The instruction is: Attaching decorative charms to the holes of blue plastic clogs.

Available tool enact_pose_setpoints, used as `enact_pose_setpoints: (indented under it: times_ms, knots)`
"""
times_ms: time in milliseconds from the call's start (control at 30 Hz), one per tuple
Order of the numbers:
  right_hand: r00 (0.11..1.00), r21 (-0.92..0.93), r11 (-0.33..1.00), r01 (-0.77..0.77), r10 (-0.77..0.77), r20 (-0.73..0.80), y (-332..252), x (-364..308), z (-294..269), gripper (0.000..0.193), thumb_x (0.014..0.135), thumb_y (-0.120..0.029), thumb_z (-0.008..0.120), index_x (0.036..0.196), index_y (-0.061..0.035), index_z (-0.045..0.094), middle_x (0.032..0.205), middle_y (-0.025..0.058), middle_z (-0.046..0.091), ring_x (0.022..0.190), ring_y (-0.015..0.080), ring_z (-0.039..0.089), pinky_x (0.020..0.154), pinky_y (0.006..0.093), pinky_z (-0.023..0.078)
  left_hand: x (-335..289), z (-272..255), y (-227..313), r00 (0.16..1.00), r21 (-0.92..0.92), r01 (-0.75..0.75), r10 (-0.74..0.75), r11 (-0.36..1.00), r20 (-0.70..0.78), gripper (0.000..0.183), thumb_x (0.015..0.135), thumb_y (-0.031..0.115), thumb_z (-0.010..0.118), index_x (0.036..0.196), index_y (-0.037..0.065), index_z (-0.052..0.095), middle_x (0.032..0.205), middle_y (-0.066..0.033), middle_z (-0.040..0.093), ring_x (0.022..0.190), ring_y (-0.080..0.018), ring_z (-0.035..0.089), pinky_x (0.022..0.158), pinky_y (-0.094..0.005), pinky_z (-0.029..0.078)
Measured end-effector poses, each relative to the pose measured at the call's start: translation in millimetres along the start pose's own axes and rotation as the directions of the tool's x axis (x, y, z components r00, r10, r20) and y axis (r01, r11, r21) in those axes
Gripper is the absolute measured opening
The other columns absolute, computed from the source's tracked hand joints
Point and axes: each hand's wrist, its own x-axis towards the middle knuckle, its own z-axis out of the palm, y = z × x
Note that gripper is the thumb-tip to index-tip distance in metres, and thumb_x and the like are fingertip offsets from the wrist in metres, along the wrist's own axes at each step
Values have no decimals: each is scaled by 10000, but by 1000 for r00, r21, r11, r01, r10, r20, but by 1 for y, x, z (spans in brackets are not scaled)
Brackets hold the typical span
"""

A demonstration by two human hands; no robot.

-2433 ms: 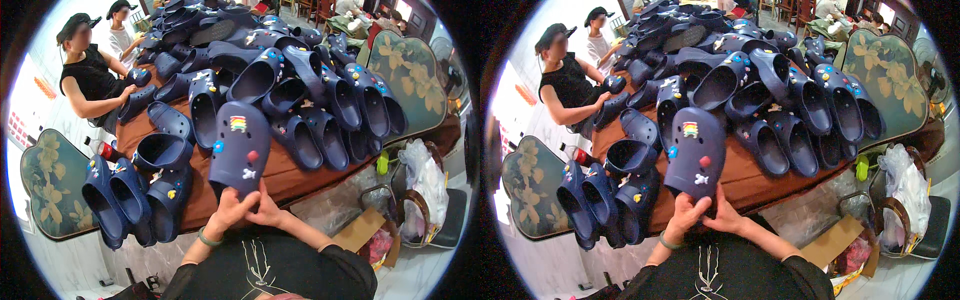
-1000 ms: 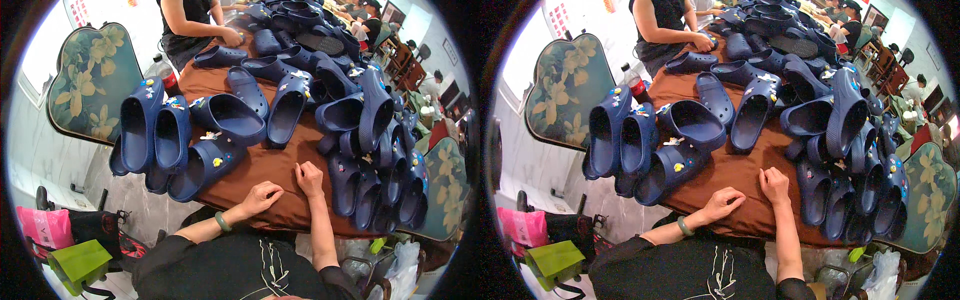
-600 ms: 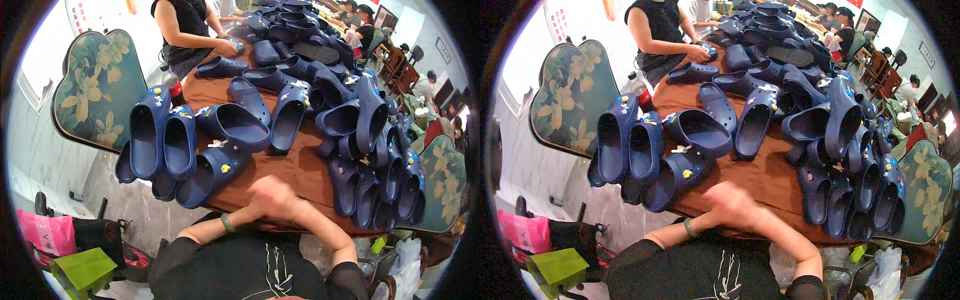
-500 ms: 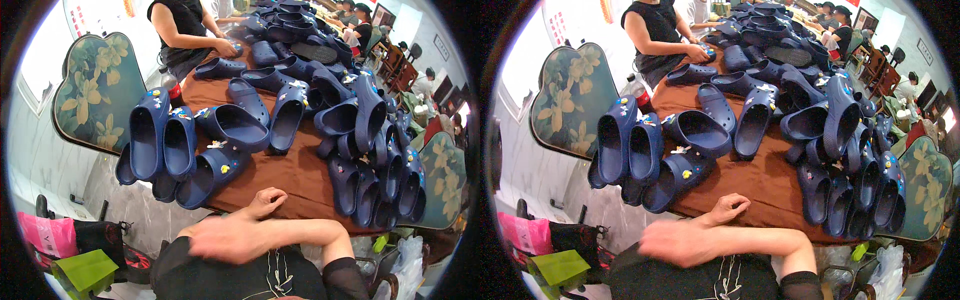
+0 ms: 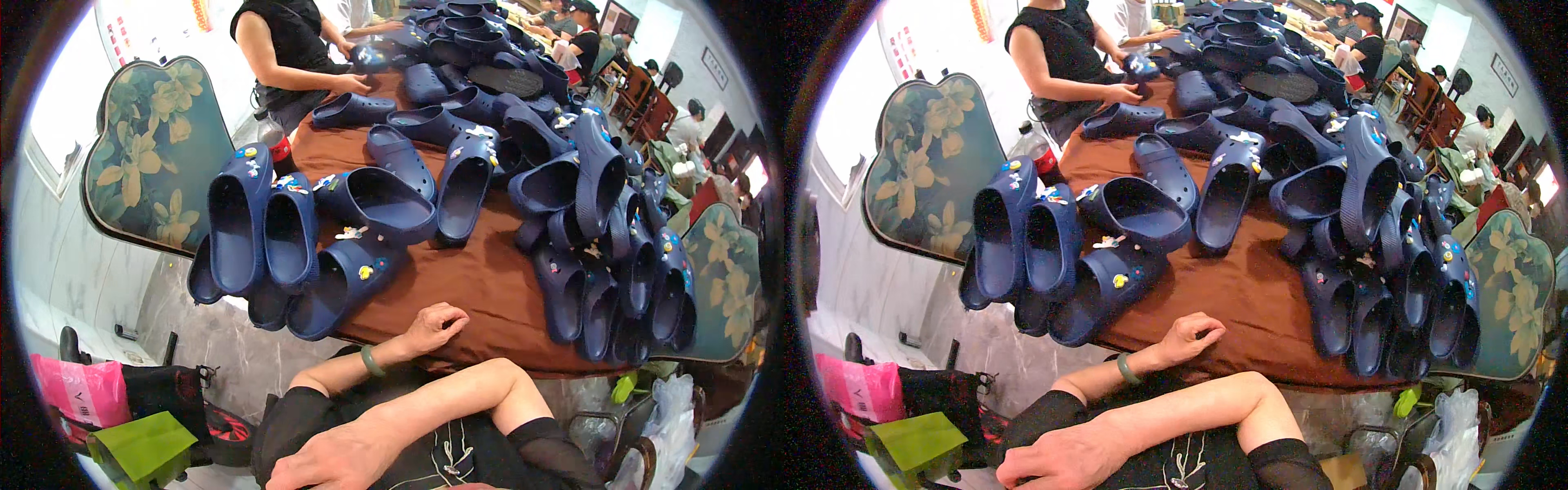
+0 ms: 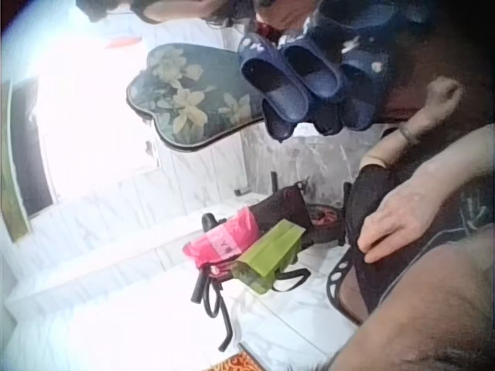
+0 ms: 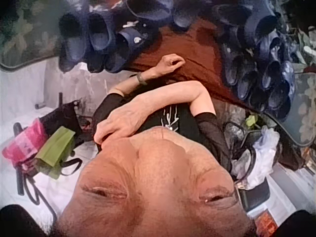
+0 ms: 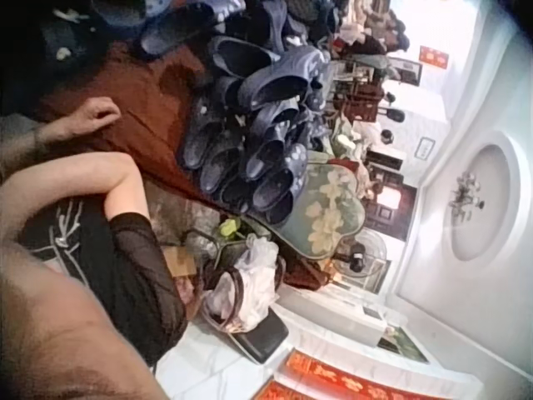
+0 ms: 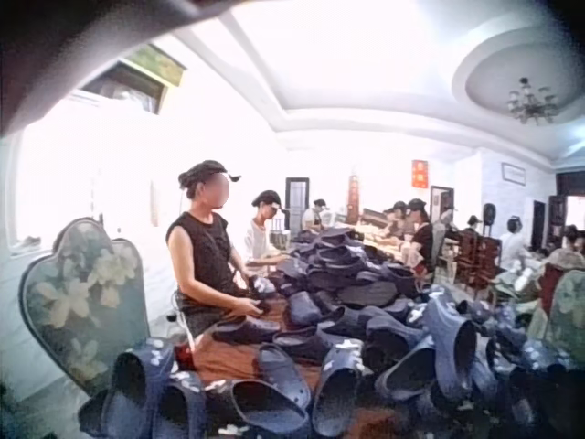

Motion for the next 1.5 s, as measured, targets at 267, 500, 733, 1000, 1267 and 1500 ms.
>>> enact_pose_setpoints:
  times_ms: [267, 500, 733, 1000, 1267, 1500]
  knots:
    - [1000, -41, 999, -24, 23, -16, 0, -9, 0, 324, 989, -293, 473, 1166, -25, 519, 1051, 187, 579, 986, 336, 581, 819, 396, 468, 3, 0, 2, 1000, 40, -24, 24, 999, -4, 96, 853, 114, 672, 872, 20, 665, 796, -96, 665, 755, -233, 632, 676, -338, 503]
    - [967, -450, 892, 43, -151, -207, 3, -17, 5, 242, 917, -231, 612, 1051, -31, 593, 956, 144, 569, 840, 320, 588, 720, 377, 487, 3, 2, -1, 1000, 19, -14, 14, 1000, -11, 87, 848, 106, 671, 878, 24, 668, 800, -99, 665, 770, -245, 633, 685, -339, 502]
    - [965, -473, 878, -79, -52, -258, -12, -15, 5, 169, 864, -221, 653, 930, -66, 652, 945, 85, 577, 819, 269, 552, 715, 367, 420, 0, 0, 0, 999, 28, -50, 50, 998, 6, 80, 840, 96, 672, 878, 26, 669, 803, -107, 661, 753, -248, 630, 677, -341, 502]
    - [945, -134, 960, -246, 207, -252, -17, -15, 19, 175, 850, -245, 624, 925, -86, 618, 945, 47, 588, 872, 235, 555, 762, 356, 371, -2, -2, 3, 995, 49, -93, 91, 994, 47, 76, 833, 103, 683, 860, 33, 669, 783, -102, 661, 746, -261, 634, 667, -355, 501]
    - [952, -611, 744, -269, 112, -283, -33, -20, 20, 173, 864, -271, 563, 884, -100, 559, 854, 41, 531, 833, 215, 507, 779, 357, 346, -2, 0, 0, 990, 70, -132, 127, 989, 66, 69, 821, 94, 696, 854, 38, 673, 787, -97, 666, 752, -256, 635, 676, -359, 502]
    - [927, -92, 936, -341, 318, -198, -35, -15, 11, 150, 874, -188, 619, 825, -65, 548, 784, 72, 535, 756, 243, 512, 690, 360, 383, -5, 0, 1, 991, 44, -128, 126, 991, 47, 62, 831, 93, 682, 859, 39, 673, 798, -103, 659, 762, -265, 629, 691, -365, 499]
